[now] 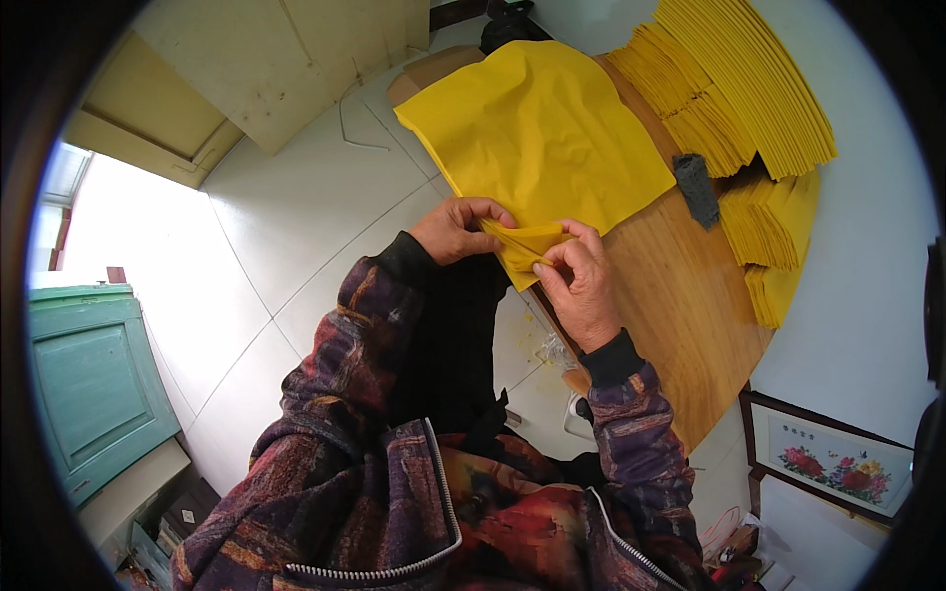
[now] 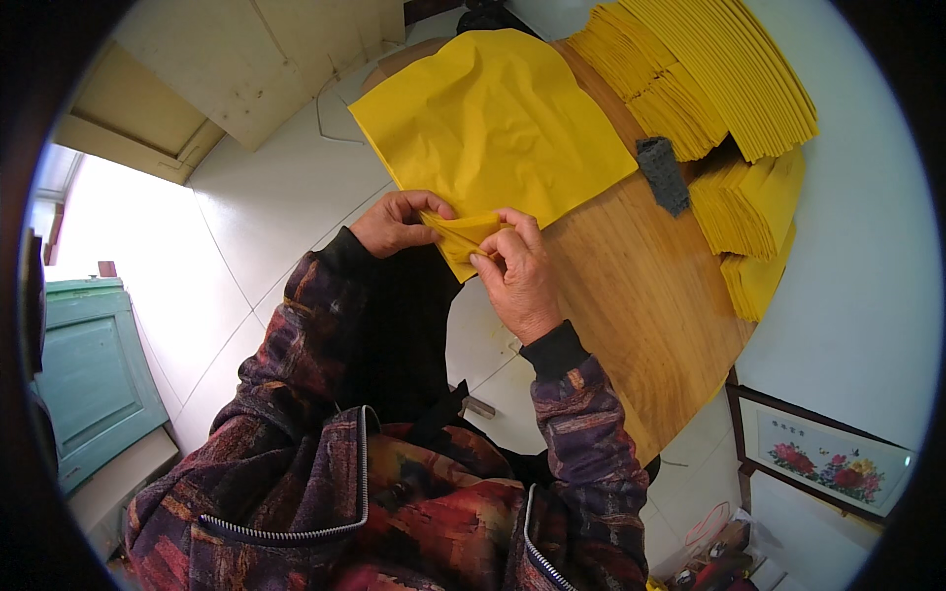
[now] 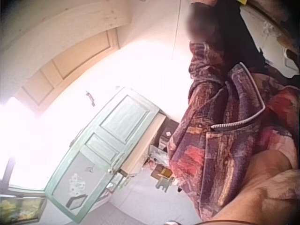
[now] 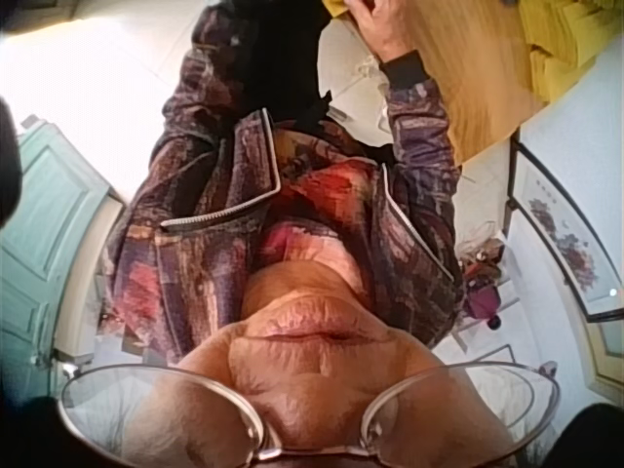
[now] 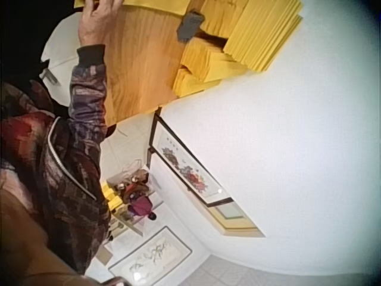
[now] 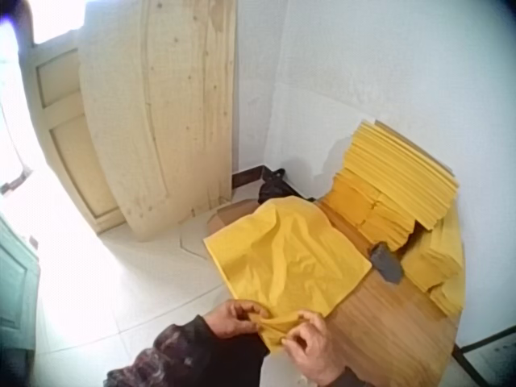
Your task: The person folds yellow sheets one at a time on a low wooden table, smoothing each fold and stacking the finished sheets. The person repeats this process throughout the clip.
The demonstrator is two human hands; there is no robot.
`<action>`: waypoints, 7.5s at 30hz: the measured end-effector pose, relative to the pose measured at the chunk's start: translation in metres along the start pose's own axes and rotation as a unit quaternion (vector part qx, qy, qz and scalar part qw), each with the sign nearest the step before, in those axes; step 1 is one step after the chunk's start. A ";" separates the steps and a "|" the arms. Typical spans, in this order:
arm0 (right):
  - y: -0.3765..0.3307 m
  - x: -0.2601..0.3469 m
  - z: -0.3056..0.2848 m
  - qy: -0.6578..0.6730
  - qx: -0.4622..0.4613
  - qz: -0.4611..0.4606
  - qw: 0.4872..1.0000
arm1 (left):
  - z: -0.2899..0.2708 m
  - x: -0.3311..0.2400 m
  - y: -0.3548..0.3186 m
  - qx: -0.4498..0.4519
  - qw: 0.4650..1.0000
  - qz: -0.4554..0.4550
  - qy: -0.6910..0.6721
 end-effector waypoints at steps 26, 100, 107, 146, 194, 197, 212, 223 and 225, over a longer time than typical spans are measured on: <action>-0.010 0.006 0.004 -0.196 -0.009 -0.150 0.969 | 0.005 -0.003 0.002 -0.076 0.995 0.027 0.051; -0.031 -0.008 -0.014 0.010 -0.105 0.031 0.994 | 0.013 0.007 0.004 -0.158 0.984 0.037 0.068; -0.027 0.010 -0.013 -0.074 -0.063 -0.081 0.992 | 0.013 -0.013 0.002 -0.160 0.976 -0.104 0.101; 0.001 -0.022 -0.011 0.086 0.024 0.040 0.995 | 0.017 0.001 0.001 -0.118 0.991 0.040 -0.047; -0.014 0.015 0.005 -0.261 0.044 -0.174 0.949 | 0.014 0.012 0.007 -0.122 0.990 0.043 -0.056; -0.008 0.012 0.004 -0.251 0.036 -0.185 0.949 | 0.014 0.010 0.006 -0.123 0.990 0.049 -0.043; 0.004 -0.008 -0.010 0.091 0.077 0.085 0.989 | 0.014 0.000 -0.003 -0.077 0.996 0.031 -0.032; 0.001 -0.003 -0.004 0.038 0.050 0.086 0.994 | 0.011 0.006 0.001 -0.067 0.996 0.045 -0.047; -0.001 -0.001 -0.001 0.002 0.026 0.071 0.997 | 0.012 0.007 0.002 -0.079 0.995 0.051 -0.038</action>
Point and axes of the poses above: each hand's wrist, its own y-axis towards the middle knuckle, its own z-axis out of the palm, x = y × z, the point moved 2 cm from there along y, towards the middle knuckle, and after that the axes turned 11 degrees about -z, right-handed, at the moved point
